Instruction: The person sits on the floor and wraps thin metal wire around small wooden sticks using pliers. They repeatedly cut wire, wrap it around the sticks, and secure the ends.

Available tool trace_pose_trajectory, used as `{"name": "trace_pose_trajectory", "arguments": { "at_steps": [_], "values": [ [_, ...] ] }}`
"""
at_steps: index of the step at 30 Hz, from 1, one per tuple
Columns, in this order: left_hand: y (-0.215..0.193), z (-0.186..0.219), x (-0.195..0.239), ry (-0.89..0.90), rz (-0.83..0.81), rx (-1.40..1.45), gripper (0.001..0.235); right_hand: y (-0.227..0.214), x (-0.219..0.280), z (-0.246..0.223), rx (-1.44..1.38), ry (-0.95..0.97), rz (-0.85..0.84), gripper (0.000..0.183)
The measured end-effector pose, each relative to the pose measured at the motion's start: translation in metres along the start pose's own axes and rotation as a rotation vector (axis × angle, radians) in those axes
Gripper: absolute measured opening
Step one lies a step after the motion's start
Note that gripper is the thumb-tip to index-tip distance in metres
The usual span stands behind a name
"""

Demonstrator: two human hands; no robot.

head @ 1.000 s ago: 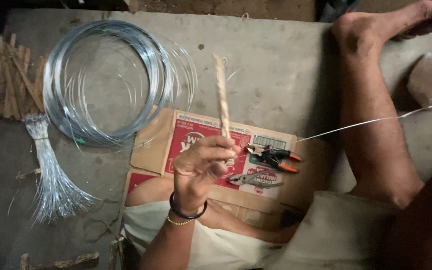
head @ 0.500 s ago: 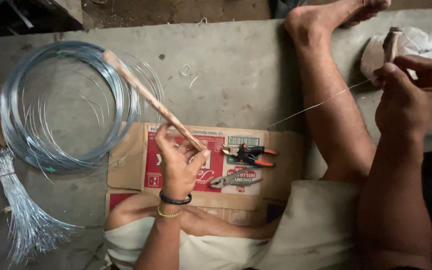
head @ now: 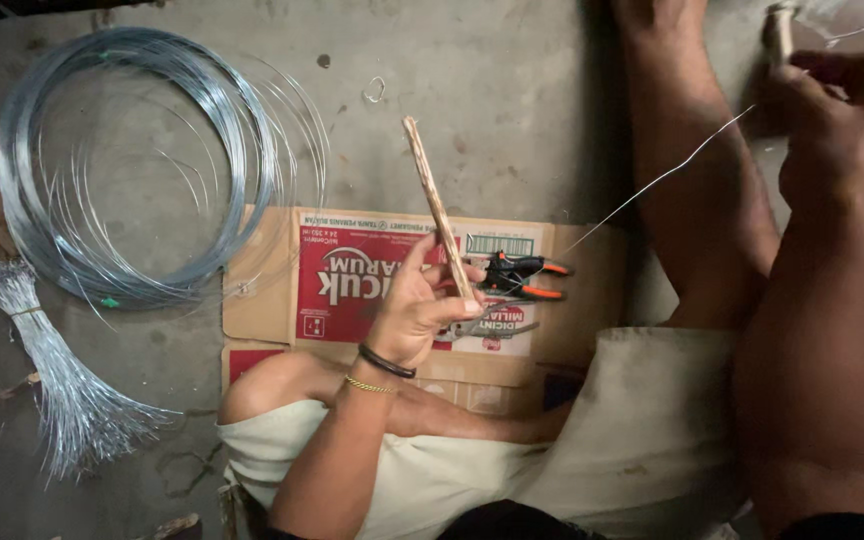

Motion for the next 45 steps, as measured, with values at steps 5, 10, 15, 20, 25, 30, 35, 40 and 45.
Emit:
{"name": "trace_pose_trajectory", "arguments": {
  "at_steps": [5, 10, 15, 20, 25, 30, 35, 40, 45],
  "values": [
    [0.001, 0.002, 0.000, 0.014, 0.047, 0.036, 0.084, 0.023, 0.016, -0.020, 0.706, -0.356, 0.042, 0.021],
    [0.001, 0.006, -0.002, 0.015, 0.048, 0.134, 0.074, 0.071, 0.092, -0.093, 0.763, -0.708, 0.036, 0.029],
    [0.004, 0.006, -0.002, -0.044, -0.004, 0.309, 0.069, 0.142, 0.164, -0.133, 0.567, -0.706, -0.625, 0.032],
    [0.006, 0.012, 0.001, -0.074, -0.069, 0.313, 0.053, 0.159, 0.163, -0.132, 0.625, -0.632, -0.752, 0.026],
    [0.021, 0.020, 0.003, -0.098, -0.091, 0.243, 0.060, 0.153, 0.160, -0.127, 0.625, -0.632, -0.726, 0.024],
    [0.025, 0.030, 0.008, -0.127, -0.148, 0.154, 0.062, 0.151, 0.159, -0.124, 0.620, -0.581, -0.759, 0.023],
    [0.026, 0.028, 0.008, -0.186, -0.163, 0.185, 0.064, 0.147, 0.157, -0.126, 0.559, -0.578, -0.788, 0.023],
    [0.023, 0.020, 0.008, -0.237, -0.153, 0.208, 0.058, 0.146, 0.156, -0.127, 0.524, -0.594, -0.784, 0.023],
    [0.020, 0.010, 0.005, -0.218, -0.160, 0.271, 0.049, 0.146, 0.154, -0.124, 0.493, -0.584, -0.793, 0.024]
  ]
}}
Point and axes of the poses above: each hand's wrist, its own x-axis away from the middle knuckle, its own y-axis out of the palm, z = x × y, the point moved 1 cm from there along -x, towards the middle knuckle, and after that the axes turned 11 degrees about y, right-handed, at the moved point
